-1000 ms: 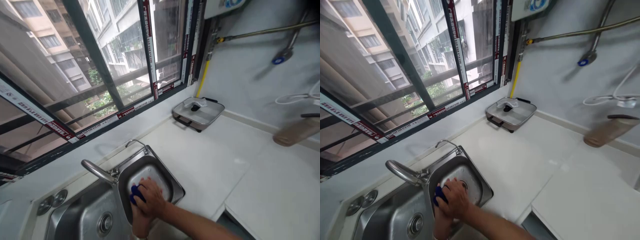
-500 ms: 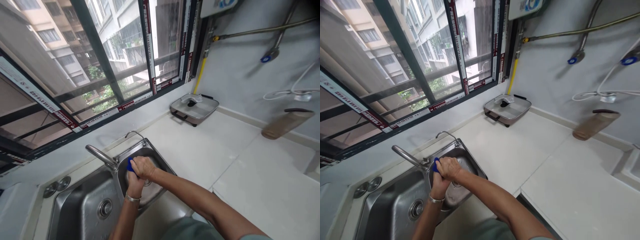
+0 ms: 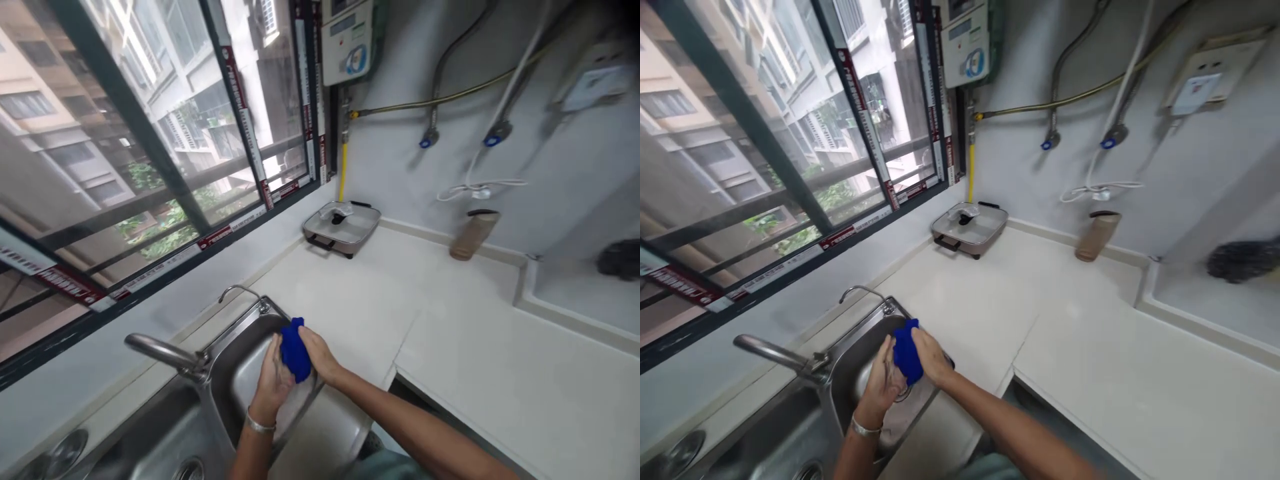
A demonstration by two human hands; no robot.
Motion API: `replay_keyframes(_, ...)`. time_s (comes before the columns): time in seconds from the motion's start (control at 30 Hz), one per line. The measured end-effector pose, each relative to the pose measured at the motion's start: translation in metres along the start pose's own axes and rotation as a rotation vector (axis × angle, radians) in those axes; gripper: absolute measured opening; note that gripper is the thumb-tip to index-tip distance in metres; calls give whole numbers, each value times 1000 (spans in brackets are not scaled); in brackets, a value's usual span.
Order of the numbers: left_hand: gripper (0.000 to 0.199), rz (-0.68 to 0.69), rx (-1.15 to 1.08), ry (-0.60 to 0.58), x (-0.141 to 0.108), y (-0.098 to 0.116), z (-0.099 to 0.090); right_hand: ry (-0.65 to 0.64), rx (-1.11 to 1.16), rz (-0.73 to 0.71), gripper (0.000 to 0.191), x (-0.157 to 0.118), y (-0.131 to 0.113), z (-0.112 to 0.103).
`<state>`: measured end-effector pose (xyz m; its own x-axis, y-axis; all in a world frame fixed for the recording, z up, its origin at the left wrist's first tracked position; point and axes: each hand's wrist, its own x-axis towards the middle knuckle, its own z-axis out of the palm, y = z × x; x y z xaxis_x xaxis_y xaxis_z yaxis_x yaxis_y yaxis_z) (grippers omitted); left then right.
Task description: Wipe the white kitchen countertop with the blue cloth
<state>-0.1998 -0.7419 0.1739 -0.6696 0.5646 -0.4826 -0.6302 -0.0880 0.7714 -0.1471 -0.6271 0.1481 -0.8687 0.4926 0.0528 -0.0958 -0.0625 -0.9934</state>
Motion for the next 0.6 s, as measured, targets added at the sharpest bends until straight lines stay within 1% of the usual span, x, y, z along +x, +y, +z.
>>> replay_keyframes(0.03,52,-39,-2,-80,4,-6,9,57,26,36,55,-3,2,-14)
replay_keyframes(0.07,55,-41,29,-152,9,-13,17,113,59,68,56,-8,2,-30)
replay_keyframes(0.1,59,-54,49,-200,13,-20,26,166,105,97,56,-14,2,-46)
replay_keyframes(0.2,72,-24,194,-244,26,-46,54,292,274,146,55,-37,-3,-93)
replay_keyframes(0.27,74,-2,344,-285,34,-61,74,374,299,123,54,-53,-7,-121)
replay_keyframes(0.33,66,74,510,-361,41,-74,95,449,204,69,47,-68,-9,-147)
replay_keyframes(0.4,55,220,658,-420,47,-83,117,531,69,15,40,-79,-11,-171)
replay_keyframes(0.5,43,453,772,-437,55,-91,150,702,-179,-70,34,-95,-16,-207)
replay_keyframes(0.57,40,519,779,-490,60,-95,171,789,-300,-122,31,-105,-24,-230)
replay_keyframes(0.6,39,508,777,-541,62,-97,182,816,-332,-141,29,-110,-29,-241)
